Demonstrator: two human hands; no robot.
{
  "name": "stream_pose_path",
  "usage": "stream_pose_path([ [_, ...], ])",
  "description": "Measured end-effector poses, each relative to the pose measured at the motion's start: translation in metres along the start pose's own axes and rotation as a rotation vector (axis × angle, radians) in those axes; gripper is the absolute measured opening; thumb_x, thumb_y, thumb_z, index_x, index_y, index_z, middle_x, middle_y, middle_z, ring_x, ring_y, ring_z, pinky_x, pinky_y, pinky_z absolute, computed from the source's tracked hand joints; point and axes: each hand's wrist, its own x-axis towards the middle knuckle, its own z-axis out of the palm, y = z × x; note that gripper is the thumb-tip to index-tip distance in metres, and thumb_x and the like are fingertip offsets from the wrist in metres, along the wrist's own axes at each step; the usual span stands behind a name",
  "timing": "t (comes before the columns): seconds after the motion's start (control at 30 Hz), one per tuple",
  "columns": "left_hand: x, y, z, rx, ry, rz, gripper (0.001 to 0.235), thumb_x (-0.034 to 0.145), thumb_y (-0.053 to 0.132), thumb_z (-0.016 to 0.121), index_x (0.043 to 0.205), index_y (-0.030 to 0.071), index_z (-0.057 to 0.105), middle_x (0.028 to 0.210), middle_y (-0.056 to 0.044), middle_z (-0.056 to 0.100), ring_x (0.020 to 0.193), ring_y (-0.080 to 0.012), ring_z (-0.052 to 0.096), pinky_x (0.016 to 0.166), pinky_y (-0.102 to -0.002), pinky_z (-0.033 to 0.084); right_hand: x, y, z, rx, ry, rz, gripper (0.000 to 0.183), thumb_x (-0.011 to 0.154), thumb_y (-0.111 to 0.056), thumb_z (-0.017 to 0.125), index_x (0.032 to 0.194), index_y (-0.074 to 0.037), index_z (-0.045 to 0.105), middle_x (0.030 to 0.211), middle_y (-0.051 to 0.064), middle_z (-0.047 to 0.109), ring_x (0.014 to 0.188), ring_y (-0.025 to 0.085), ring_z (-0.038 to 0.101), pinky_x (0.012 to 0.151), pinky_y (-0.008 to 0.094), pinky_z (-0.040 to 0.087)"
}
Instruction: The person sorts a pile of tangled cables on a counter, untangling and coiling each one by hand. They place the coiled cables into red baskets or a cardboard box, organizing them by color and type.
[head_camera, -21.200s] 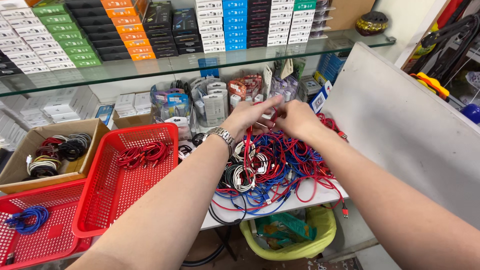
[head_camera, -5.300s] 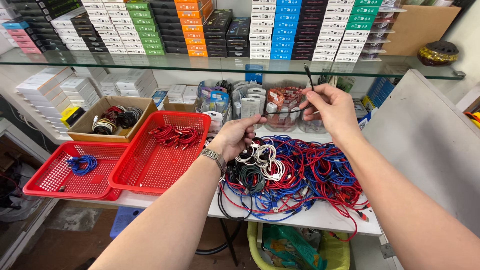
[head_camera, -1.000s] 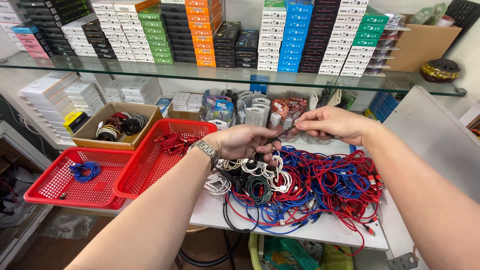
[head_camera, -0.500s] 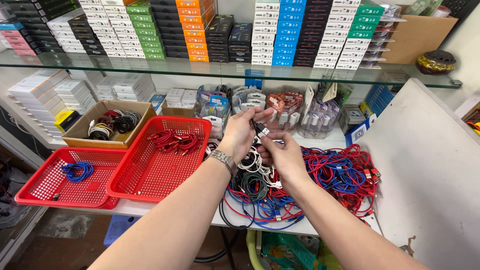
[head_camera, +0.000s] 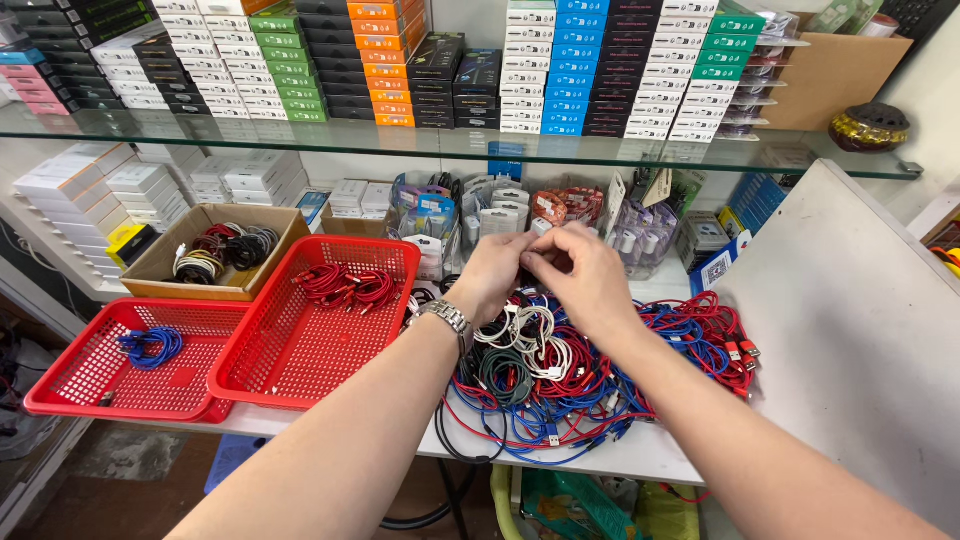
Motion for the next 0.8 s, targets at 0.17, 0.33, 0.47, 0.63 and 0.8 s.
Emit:
stream_pose_path([
  [0.17, -0.007, 0.021, 0.008, -0.049, -0.101, -0.311, 0.033, 0.1, 0.023, 0.049, 0.099, -0.004, 0.068, 0.081, -0.013, 0.071, 0.064, -0.0241, 0.07, 0.058, -0.036, 0.058, 0.014, 0.021, -0.004, 0.264, 0.015, -0.08, 0.042, 0.086, -0.019, 0.083, 0.119, -0.006, 0.061, 0.108, 0.011, 0.066, 0.09, 0.019, 0.063, 0.078, 0.032, 0.054],
  [0.33, -0.011, 0.025, 0.023, -0.014, 0.043, -0.183, 0.034, 0.102, 0.026, 0.048, 0.096, -0.003, 0.065, 0.081, -0.014, 0.068, 0.059, -0.0271, 0.062, 0.052, -0.039, 0.048, 0.016, 0.032, 0.001, 0.819, -0.228, 0.609, 0.039, 0.088, -0.018, 0.074, 0.125, -0.008, 0.063, 0.105, 0.004, 0.069, 0.078, 0.014, 0.068, 0.077, 0.028, 0.058],
  [0.47, -0.008, 0.017, 0.037, 0.491, 0.398, -0.063, 0.054, 0.101, 0.037, 0.037, 0.093, -0.007, 0.068, 0.091, -0.027, 0.072, 0.084, -0.0383, 0.074, 0.075, -0.046, 0.059, 0.017, 0.041, 0.012, 0.848, -0.121, 0.618, 0.034, 0.09, -0.016, 0.073, 0.117, 0.003, 0.064, 0.101, 0.009, 0.072, 0.081, 0.015, 0.072, 0.077, 0.029, 0.06],
  [0.63, -0.011, 0.024, 0.048, 0.742, 0.398, 0.145, 0.07, 0.101, 0.037, 0.022, 0.087, -0.01, 0.072, 0.093, -0.032, 0.073, 0.093, -0.0445, 0.069, 0.089, -0.047, 0.053, 0.022, 0.047, 0.017, 0.786, -0.066, 0.544, 0.028, 0.093, -0.018, 0.07, 0.112, 0.002, 0.065, 0.098, 0.01, 0.073, 0.082, 0.014, 0.072, 0.075, 0.029, 0.06],
  [0.8, -0.021, 0.047, 0.056, 0.475, 0.432, -0.063, 0.072, 0.1, 0.041, 0.022, 0.085, -0.011, 0.069, 0.082, -0.029, 0.072, 0.068, -0.0368, 0.072, 0.069, -0.044, 0.059, 0.024, 0.042, 0.011, 0.855, -0.128, 0.539, 0.024, 0.092, -0.016, 0.072, 0.107, -0.001, 0.061, 0.092, 0.006, 0.069, 0.08, 0.015, 0.07, 0.077, 0.03, 0.061],
])
